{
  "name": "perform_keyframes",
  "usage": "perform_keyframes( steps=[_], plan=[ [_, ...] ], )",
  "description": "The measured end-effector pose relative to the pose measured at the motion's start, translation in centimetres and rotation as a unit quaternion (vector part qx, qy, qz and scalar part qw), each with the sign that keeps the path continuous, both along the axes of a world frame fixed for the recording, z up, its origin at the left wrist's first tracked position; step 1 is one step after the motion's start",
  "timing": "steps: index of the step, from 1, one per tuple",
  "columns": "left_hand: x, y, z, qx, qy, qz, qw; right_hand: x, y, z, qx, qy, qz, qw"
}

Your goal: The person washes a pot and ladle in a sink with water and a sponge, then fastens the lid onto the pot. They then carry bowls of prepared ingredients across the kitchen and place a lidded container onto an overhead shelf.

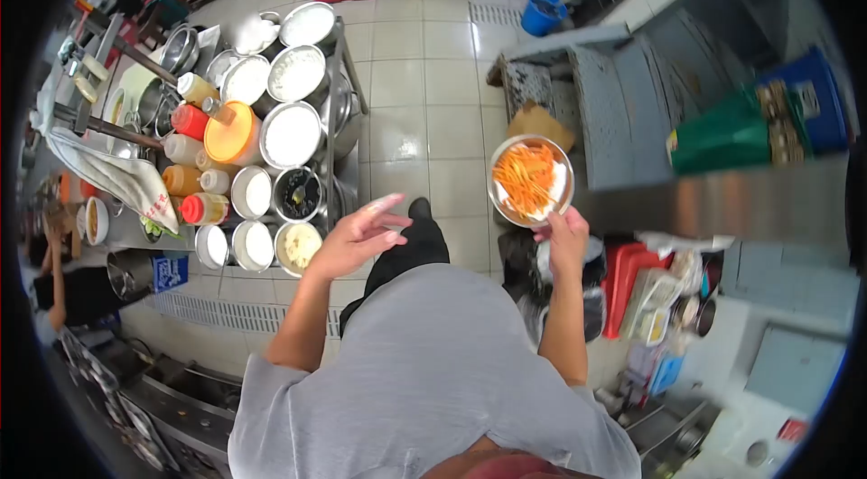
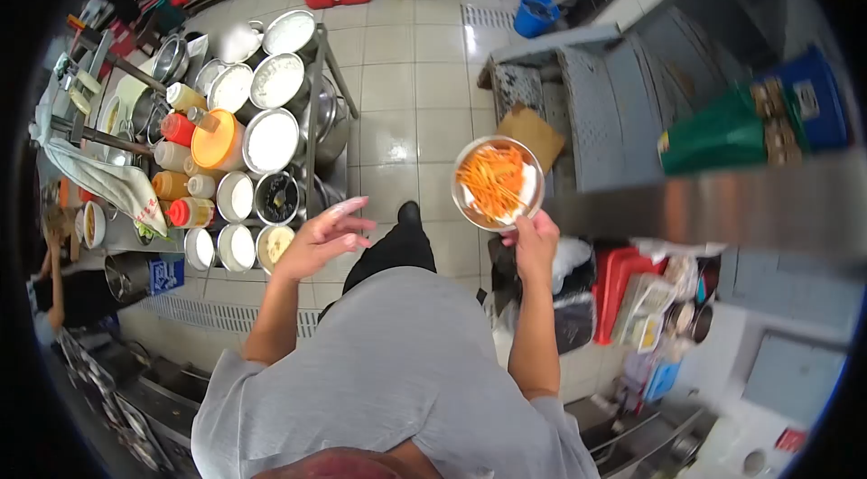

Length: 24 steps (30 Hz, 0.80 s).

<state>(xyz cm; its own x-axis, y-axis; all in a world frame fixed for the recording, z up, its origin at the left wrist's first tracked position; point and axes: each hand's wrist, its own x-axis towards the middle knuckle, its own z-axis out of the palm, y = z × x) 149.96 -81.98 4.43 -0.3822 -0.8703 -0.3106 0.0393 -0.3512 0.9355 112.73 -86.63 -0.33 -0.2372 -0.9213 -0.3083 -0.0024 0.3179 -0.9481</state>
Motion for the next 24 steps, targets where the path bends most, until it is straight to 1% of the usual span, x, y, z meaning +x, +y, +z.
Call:
perform_keyframes(
  steps=[1,3,5,8,9,11,12,14,15,16,18,19,20,21,22,23,24],
  plan=[
    [-0.4,-2.3,-0.3,0.028,-0.003,0.016,0.999,-0.6,-2.0,0.3,0.002,0.014,0.004,1.000],
    [-0.8,-7.4,-0.9,-0.015,0.001,0.002,1.000,-2.2,-6.4,0.1,0.003,0.016,0.013,1.000],
    [-1.5,-12.9,0.1,-0.073,-0.013,-0.025,0.997,-3.2,-10.8,0.7,0.003,-0.004,-0.024,1.000],
    [-1.2,-21.2,2.4,-0.088,-0.077,-0.040,0.992,-4.5,-17.9,0.5,0.017,-0.018,-0.047,0.999],
    [-1.1,-23.7,2.5,-0.099,-0.089,-0.044,0.990,-4.5,-20.4,0.6,0.018,-0.013,-0.045,0.999],
    [-1.1,-28.5,1.7,-0.125,-0.117,-0.047,0.984,-4.8,-25.7,-0.9,0.008,0.005,-0.042,0.999],
    [-1.4,-30.6,1.1,-0.118,-0.102,-0.023,0.987,-4.7,-28.6,-1.2,0.010,0.012,-0.029,0.999],
    [-0.6,-35.1,0.3,-0.098,-0.152,-0.057,0.982,-3.7,-35.2,-2.2,0.013,0.023,-0.002,1.000],
    [-0.2,-37.1,-0.4,-0.082,-0.177,-0.073,0.978,-2.7,-39.0,-2.9,0.011,0.023,0.028,0.999],
    [0.1,-38.7,-1.3,-0.082,-0.175,-0.036,0.980,-1.7,-42.4,-3.7,0.012,0.024,0.061,0.998],
    [1.9,-41.9,-2.2,-0.038,-0.204,-0.003,0.978,1.4,-49.5,-4.0,0.009,0.029,0.131,0.991],
    [2.9,-42.8,-2.3,-0.013,-0.216,0.010,0.976,3.1,-52.5,-3.8,0.012,0.028,0.183,0.983],
    [4.2,-44.2,-2.1,0.003,-0.252,-0.007,0.968,5.2,-56.2,-3.5,0.007,0.025,0.238,0.971],
    [5.2,-45.0,-1.3,-0.004,-0.224,0.081,0.971,7.7,-59.9,-3.2,0.001,0.020,0.295,0.955],
    [5.5,-45.3,-0.6,-0.011,-0.193,0.168,0.967,10.4,-63.1,-3.1,-0.003,0.023,0.324,0.946],
    [5.9,-45.5,-0.1,-0.019,-0.160,0.255,0.953,13.0,-66.3,-2.8,-0.015,0.037,0.367,0.930],
    [6.7,-45.7,-0.5,-0.021,-0.150,0.294,0.944,16.0,-69.1,-1.5,-0.023,0.054,0.411,0.910]
  ],
)
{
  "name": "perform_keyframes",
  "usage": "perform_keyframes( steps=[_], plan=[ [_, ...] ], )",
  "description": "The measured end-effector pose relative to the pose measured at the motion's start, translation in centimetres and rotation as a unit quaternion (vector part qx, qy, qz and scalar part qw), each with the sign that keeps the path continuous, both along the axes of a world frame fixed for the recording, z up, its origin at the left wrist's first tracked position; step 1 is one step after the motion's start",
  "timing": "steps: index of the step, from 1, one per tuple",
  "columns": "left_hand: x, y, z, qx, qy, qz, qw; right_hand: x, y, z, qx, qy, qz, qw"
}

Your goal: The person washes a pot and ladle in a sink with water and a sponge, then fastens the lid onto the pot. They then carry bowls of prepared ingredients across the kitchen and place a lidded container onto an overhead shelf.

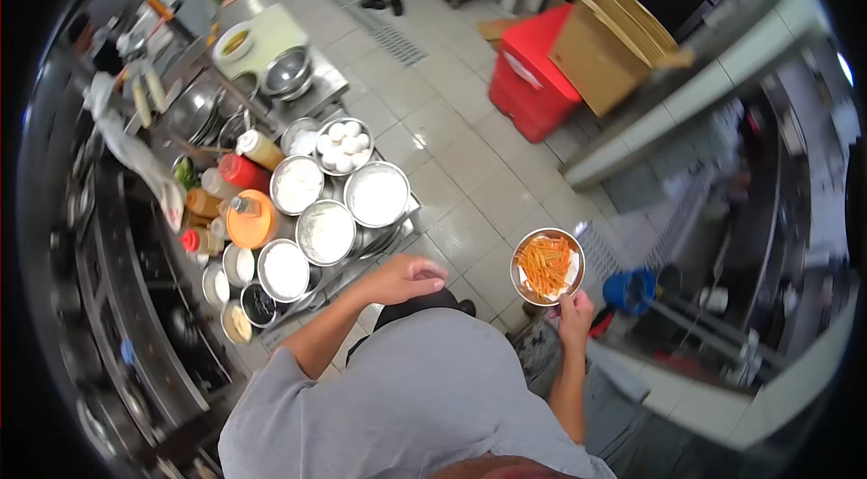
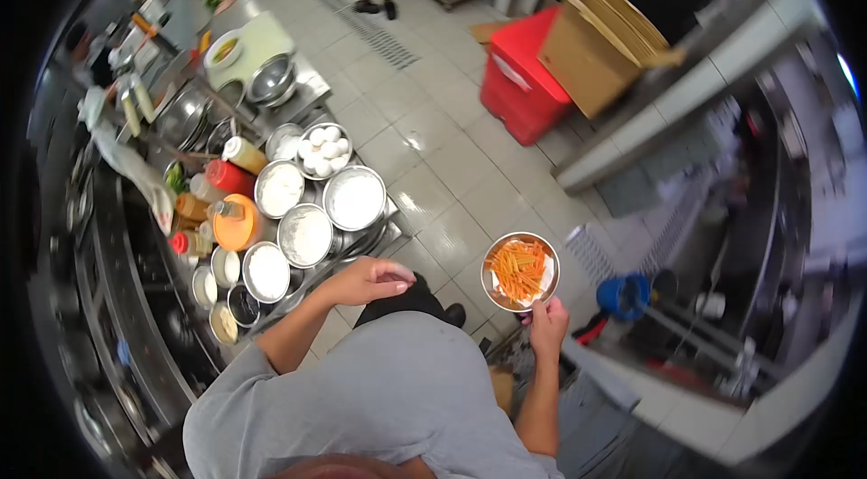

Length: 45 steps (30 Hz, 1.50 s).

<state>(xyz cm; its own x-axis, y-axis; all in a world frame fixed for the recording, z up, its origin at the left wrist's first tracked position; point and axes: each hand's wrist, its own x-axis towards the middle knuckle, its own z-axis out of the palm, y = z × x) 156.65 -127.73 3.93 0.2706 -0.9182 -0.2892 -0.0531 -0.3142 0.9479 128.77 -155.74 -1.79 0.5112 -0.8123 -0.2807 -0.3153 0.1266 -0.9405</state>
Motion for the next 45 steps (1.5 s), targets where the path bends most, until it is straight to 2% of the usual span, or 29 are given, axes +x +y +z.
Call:
perform_keyframes(
  steps=[3,6,9,10,14,18,22,24,26,29,31,32,35,36,39,41,43,44,45],
  plan=[
    [2.6,-1.9,1.2,0.021,0.031,0.114,0.993,9.5,-7.7,1.0,-0.034,0.003,0.118,0.992],
    [6.1,-4.8,-1.2,-0.021,0.067,0.189,0.979,19.1,-12.5,2.8,-0.017,0.004,0.190,0.982],
    [10.3,-9.0,-4.8,-0.036,0.084,0.217,0.972,26.7,-14.9,4.7,-0.039,-0.013,0.233,0.971],
    [12.0,-11.0,-3.1,-0.047,0.096,0.231,0.967,28.7,-15.5,5.1,0.012,-0.030,0.234,0.972],
    [19.0,-17.4,-0.2,-0.065,0.068,0.266,0.959,36.1,-18.5,7.3,0.036,-0.019,0.278,0.960],
    [26.3,-21.8,-0.8,-0.084,0.037,0.290,0.953,44.0,-21.7,8.0,0.058,-0.010,0.340,0.939],
    [33.5,-23.7,-0.1,-0.057,0.047,0.332,0.940,53.8,-24.4,7.4,0.055,0.000,0.417,0.907],
    [36.9,-24.6,-0.7,-0.080,0.083,0.389,0.914,59.8,-25.5,6.9,0.019,0.002,0.479,0.878],
    [40.8,-24.9,0.6,-0.044,0.061,0.415,0.907,66.4,-26.6,6.4,-0.027,0.018,0.544,0.839],
    [45.5,-25.2,3.3,-0.002,0.025,0.469,0.883,74.8,-25.9,9.7,-0.007,0.011,0.591,0.806],
    [49.2,-24.4,4.8,0.005,0.024,0.524,0.851,81.3,-24.7,9.4,0.016,-0.022,0.620,0.784],
    [50.7,-24.0,4.1,0.008,0.024,0.546,0.837,83.8,-24.2,9.1,0.021,-0.033,0.632,0.774],
    [55.4,-24.3,4.7,-0.050,0.047,0.613,0.787,91.0,-23.1,9.9,0.015,-0.017,0.669,0.743],
    [57.6,-23.7,3.4,-0.078,0.070,0.632,0.768,93.8,-22.2,9.1,0.016,-0.022,0.678,0.735],
    [64.7,-21.7,0.4,-0.118,0.011,0.672,0.731,101.9,-19.3,7.8,0.012,-0.030,0.701,0.712],
    [70.5,-19.8,-1.3,-0.081,-0.015,0.678,0.730,107.3,-17.7,7.7,-0.008,-0.021,0.716,0.698],
    [74.6,-19.7,-1.6,-0.035,-0.011,0.681,0.731,111.8,-17.3,8.7,0.011,0.022,0.707,0.707],
    [77.8,-19.5,-1.8,-0.104,0.039,0.697,0.708,114.2,-16.7,8.9,0.020,0.033,0.700,0.713],
    [81.2,-18.5,-1.4,-0.080,0.005,0.684,0.725,117.1,-16.2,9.1,0.020,0.028,0.698,0.715]
  ],
)
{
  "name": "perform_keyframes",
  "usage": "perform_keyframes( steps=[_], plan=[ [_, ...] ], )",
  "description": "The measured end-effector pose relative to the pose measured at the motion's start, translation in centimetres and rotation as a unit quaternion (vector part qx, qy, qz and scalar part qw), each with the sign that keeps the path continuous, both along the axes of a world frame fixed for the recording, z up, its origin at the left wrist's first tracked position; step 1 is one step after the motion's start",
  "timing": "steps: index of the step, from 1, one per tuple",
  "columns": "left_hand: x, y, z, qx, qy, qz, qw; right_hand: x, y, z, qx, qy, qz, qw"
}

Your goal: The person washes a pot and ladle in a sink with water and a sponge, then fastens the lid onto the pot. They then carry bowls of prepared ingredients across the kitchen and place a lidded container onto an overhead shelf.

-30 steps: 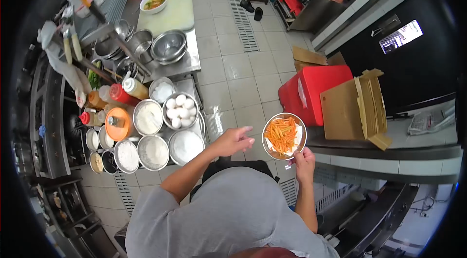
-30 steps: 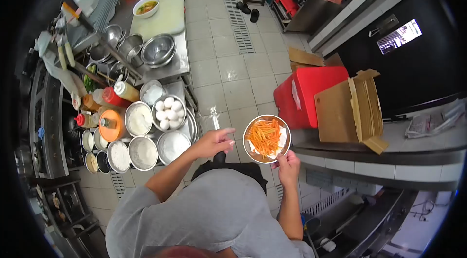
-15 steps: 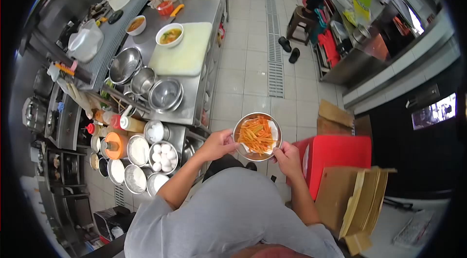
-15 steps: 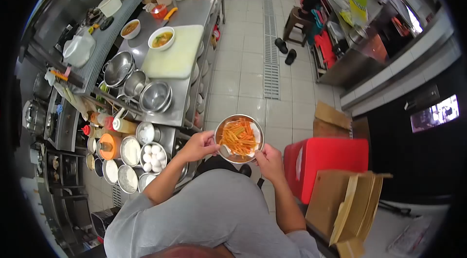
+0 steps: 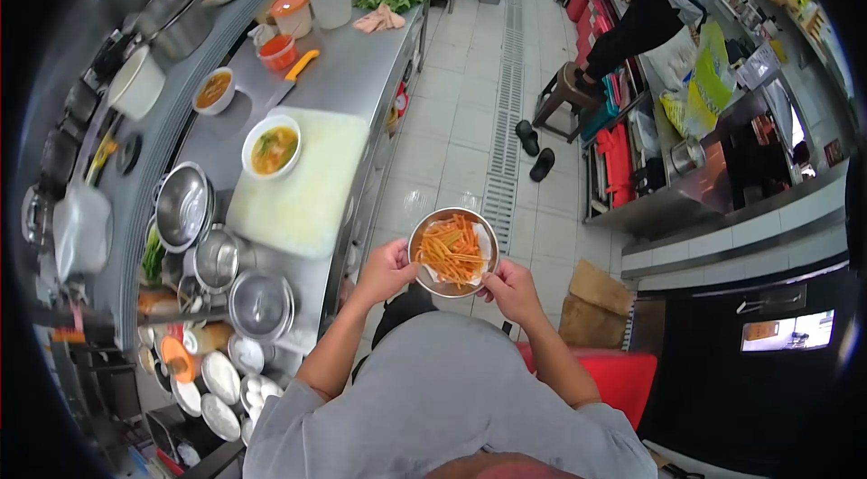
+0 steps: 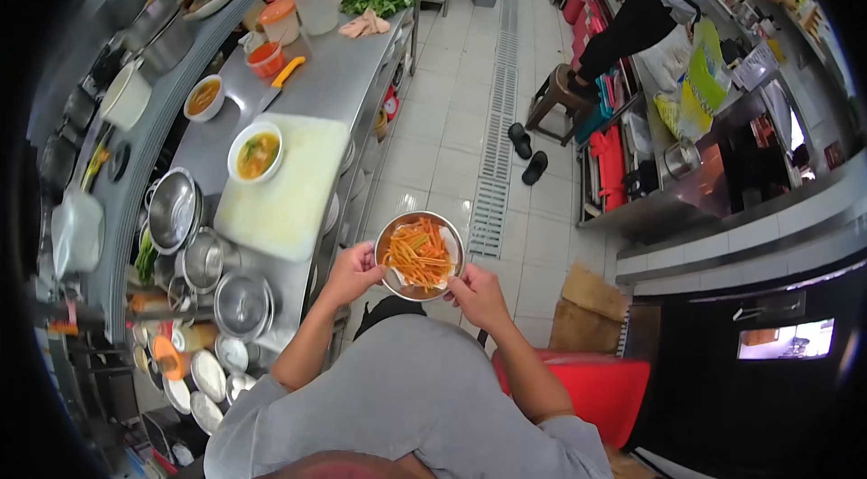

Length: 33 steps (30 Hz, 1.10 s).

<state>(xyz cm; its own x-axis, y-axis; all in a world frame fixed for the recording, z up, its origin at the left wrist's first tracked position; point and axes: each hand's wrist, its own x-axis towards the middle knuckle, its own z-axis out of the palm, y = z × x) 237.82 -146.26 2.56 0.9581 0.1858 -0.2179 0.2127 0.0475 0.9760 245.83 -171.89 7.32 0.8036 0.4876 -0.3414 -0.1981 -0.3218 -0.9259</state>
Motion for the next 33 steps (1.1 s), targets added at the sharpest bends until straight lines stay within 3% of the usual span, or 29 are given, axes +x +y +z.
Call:
perform_keyframes(
  steps=[2,8,12,17,22,25,29,33],
  plan=[
    [5.5,1.1,0.6,0.076,-0.008,-0.036,0.996,4.5,0.2,0.2,-0.002,0.005,-0.007,1.000],
    [22.8,3.7,2.4,0.122,-0.055,-0.071,0.988,17.6,2.6,1.3,0.036,-0.012,-0.072,0.997],
    [34.9,5.3,-1.1,0.189,-0.081,-0.076,0.976,28.6,3.8,-0.3,0.038,-0.021,-0.092,0.995],
    [48.3,8.7,-0.4,0.136,-0.005,-0.061,0.989,44.2,7.5,-2.9,0.101,0.014,-0.073,0.992],
    [59.2,14.3,0.9,0.091,0.008,-0.016,0.996,59.0,11.7,-2.4,0.098,0.061,0.065,0.991],
    [65.8,16.4,1.7,0.005,-0.026,0.068,0.997,68.1,15.0,-2.5,0.130,0.073,0.142,0.979],
    [75.3,20.8,-0.7,-0.035,-0.035,0.112,0.992,81.0,19.0,-4.7,0.109,0.055,0.105,0.987],
    [87.3,25.1,-3.5,-0.069,-0.008,0.087,0.994,93.3,22.2,-7.1,0.044,0.065,0.051,0.996]
  ],
)
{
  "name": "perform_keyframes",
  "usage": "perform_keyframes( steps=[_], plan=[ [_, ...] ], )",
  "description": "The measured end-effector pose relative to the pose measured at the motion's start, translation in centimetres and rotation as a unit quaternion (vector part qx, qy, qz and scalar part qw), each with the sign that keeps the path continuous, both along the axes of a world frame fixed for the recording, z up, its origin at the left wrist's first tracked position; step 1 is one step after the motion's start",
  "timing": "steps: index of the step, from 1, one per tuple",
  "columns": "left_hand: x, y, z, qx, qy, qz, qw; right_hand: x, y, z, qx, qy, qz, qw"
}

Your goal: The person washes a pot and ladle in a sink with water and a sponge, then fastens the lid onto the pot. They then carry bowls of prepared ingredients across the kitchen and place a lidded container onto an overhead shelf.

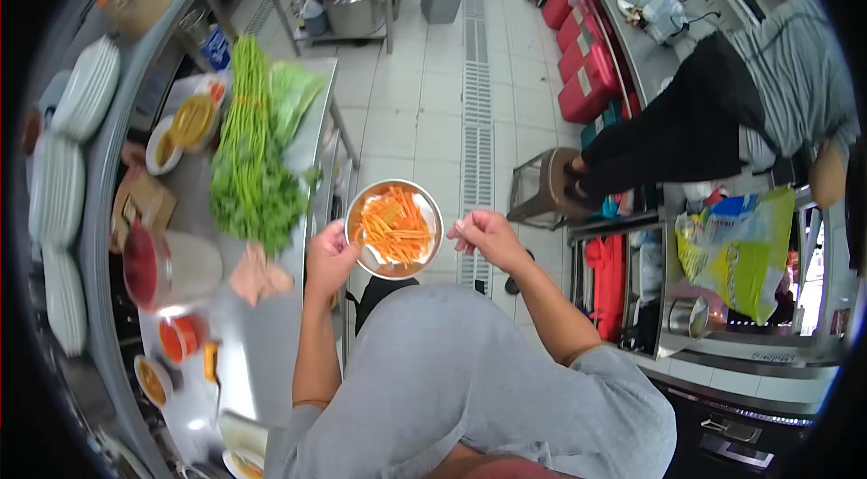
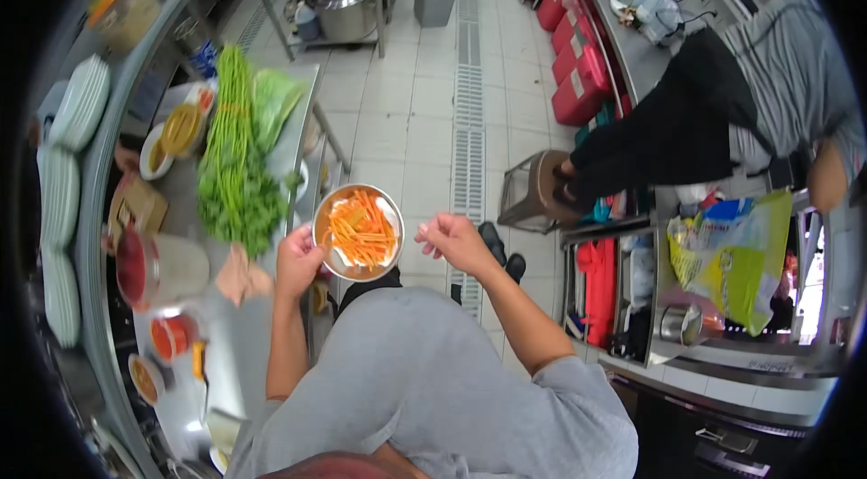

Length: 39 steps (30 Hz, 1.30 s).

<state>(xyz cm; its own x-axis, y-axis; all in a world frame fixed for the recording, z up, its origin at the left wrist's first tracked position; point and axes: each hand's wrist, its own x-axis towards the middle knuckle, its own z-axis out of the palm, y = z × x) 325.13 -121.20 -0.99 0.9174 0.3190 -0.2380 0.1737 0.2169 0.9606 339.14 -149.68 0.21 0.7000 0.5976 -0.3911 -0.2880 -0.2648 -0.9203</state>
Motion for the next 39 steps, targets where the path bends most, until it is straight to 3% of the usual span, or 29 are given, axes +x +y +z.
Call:
perform_keyframes(
  steps=[3,4,8,12,15,16,19,24,26,32,35,39],
  plan=[
    [10.6,2.8,-0.7,0.080,-0.021,-0.052,0.995,7.2,1.0,1.1,-0.057,0.001,-0.050,0.997],
    [14.4,3.1,2.0,0.095,0.006,-0.057,0.994,9.6,1.0,1.4,-0.042,0.024,-0.070,0.996],
    [29.6,4.6,3.5,0.132,0.003,-0.132,0.982,18.6,0.1,3.2,0.024,0.000,-0.159,0.987],
    [44.9,4.2,2.5,0.151,-0.039,-0.206,0.966,29.3,0.5,3.2,0.069,-0.028,-0.240,0.968],
    [55.4,3.1,2.7,0.230,-0.026,-0.250,0.940,39.3,0.6,1.5,0.101,-0.040,-0.217,0.970],
    [58.7,2.6,2.7,0.207,-0.014,-0.263,0.942,43.1,0.7,0.7,0.110,-0.042,-0.201,0.972],
    [68.0,2.3,3.5,0.256,-0.019,-0.246,0.935,54.3,0.5,0.7,0.056,-0.021,-0.142,0.988],
    [82.6,3.1,4.8,0.237,-0.017,-0.250,0.939,71.5,1.9,3.8,-0.006,-0.006,-0.063,0.998],
    [89.0,3.8,4.3,0.231,-0.021,-0.260,0.937,77.9,2.6,2.8,0.002,-0.011,-0.088,0.996],
    [109.9,7.1,1.7,0.046,-0.051,-0.274,0.959,95.9,3.3,0.1,0.004,-0.044,-0.207,0.977],
    [122.9,9.6,1.7,0.061,-0.068,-0.270,0.958,103.7,3.2,2.3,-0.016,-0.039,-0.292,0.956],
    [140.7,9.9,5.1,0.073,-0.145,-0.320,0.934,113.1,0.1,3.7,-0.035,-0.066,-0.376,0.923]
  ],
)
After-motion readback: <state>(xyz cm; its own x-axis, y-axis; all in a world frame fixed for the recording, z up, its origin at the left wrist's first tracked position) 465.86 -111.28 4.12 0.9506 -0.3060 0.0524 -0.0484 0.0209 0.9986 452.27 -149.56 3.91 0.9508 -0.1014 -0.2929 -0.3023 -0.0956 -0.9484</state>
